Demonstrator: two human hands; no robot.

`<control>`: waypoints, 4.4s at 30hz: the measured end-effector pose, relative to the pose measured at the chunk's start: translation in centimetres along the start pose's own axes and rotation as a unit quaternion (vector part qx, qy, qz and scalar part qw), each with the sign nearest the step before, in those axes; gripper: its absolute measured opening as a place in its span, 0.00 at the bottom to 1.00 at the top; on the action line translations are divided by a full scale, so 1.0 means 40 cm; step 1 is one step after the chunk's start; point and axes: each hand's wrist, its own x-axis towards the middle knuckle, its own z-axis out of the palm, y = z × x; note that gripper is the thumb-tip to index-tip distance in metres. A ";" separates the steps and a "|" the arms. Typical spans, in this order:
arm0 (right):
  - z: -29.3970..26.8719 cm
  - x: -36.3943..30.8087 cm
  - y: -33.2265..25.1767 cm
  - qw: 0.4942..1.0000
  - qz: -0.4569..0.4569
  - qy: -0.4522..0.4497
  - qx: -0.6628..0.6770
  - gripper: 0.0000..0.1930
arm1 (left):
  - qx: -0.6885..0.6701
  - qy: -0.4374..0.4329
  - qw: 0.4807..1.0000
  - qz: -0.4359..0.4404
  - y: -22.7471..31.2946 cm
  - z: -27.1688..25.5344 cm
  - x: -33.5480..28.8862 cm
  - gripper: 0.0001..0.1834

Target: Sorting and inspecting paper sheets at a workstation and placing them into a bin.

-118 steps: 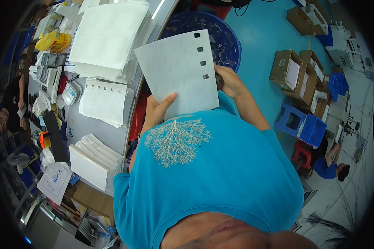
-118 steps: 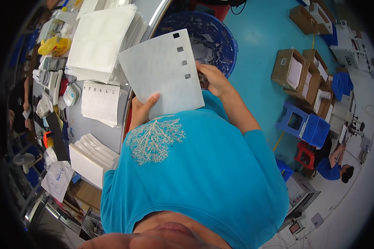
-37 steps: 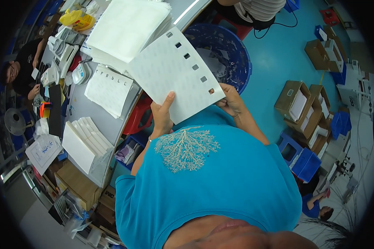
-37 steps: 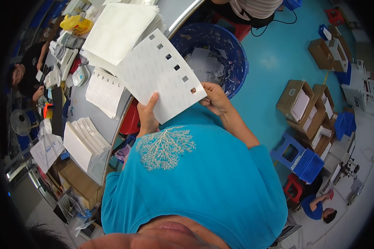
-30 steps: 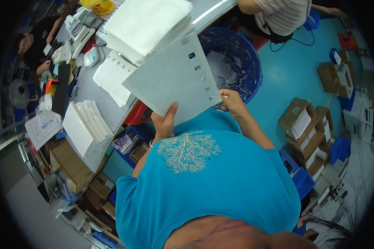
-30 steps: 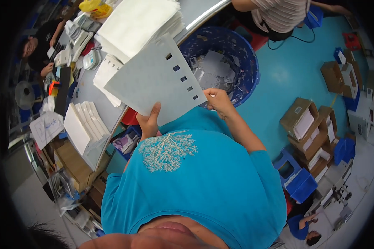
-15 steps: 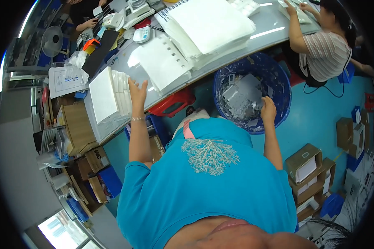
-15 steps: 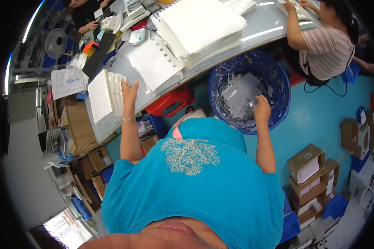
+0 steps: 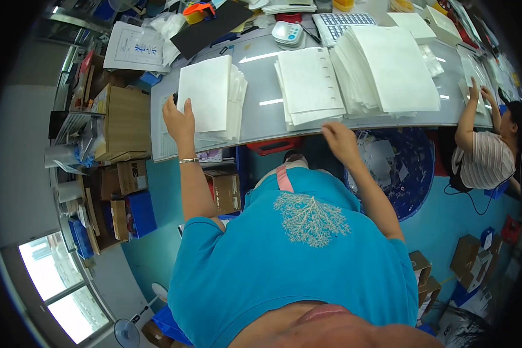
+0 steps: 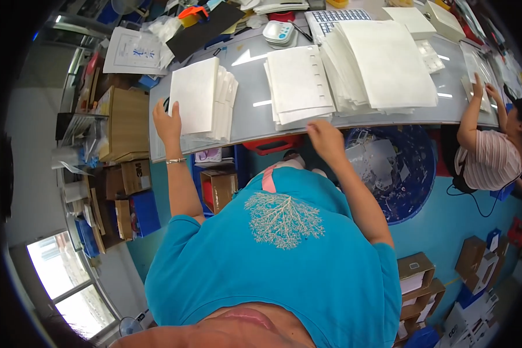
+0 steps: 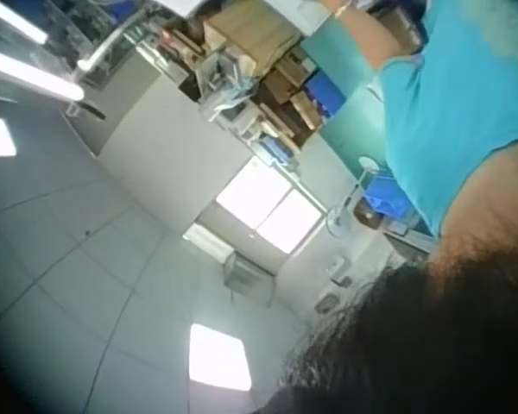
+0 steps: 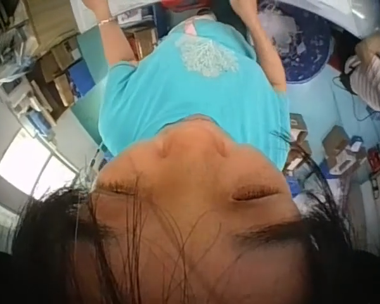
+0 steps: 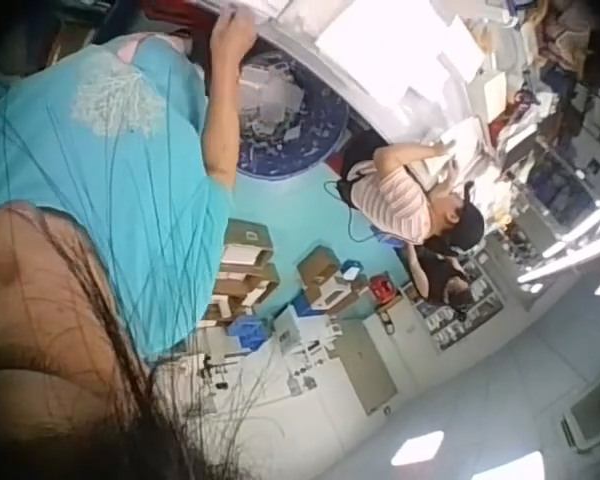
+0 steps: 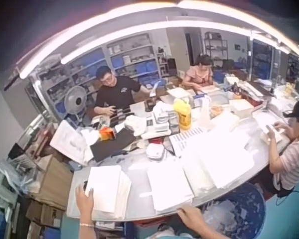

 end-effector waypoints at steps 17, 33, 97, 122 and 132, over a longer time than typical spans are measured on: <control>0.451 0.319 -0.351 0.978 0.011 -0.168 0.125 0.12 | -0.195 -0.144 0.964 -0.107 -0.180 0.031 0.026 0.22; 0.456 0.310 -0.347 0.981 0.012 -0.151 0.121 0.12 | -0.300 -0.179 0.930 -0.111 -0.198 0.019 0.034 0.21; -0.683 -0.488 0.045 0.929 0.176 0.219 0.239 0.11 | -0.440 -0.626 0.593 0.251 0.911 -0.061 -0.618 0.17; -0.535 -0.471 0.080 0.785 0.255 0.237 0.512 0.15 | -0.437 -0.711 0.521 0.178 0.879 0.033 -0.524 0.21; -0.500 -0.455 0.011 0.741 0.247 0.345 0.521 0.14 | -0.432 -0.728 0.501 0.180 0.882 0.087 -0.503 0.21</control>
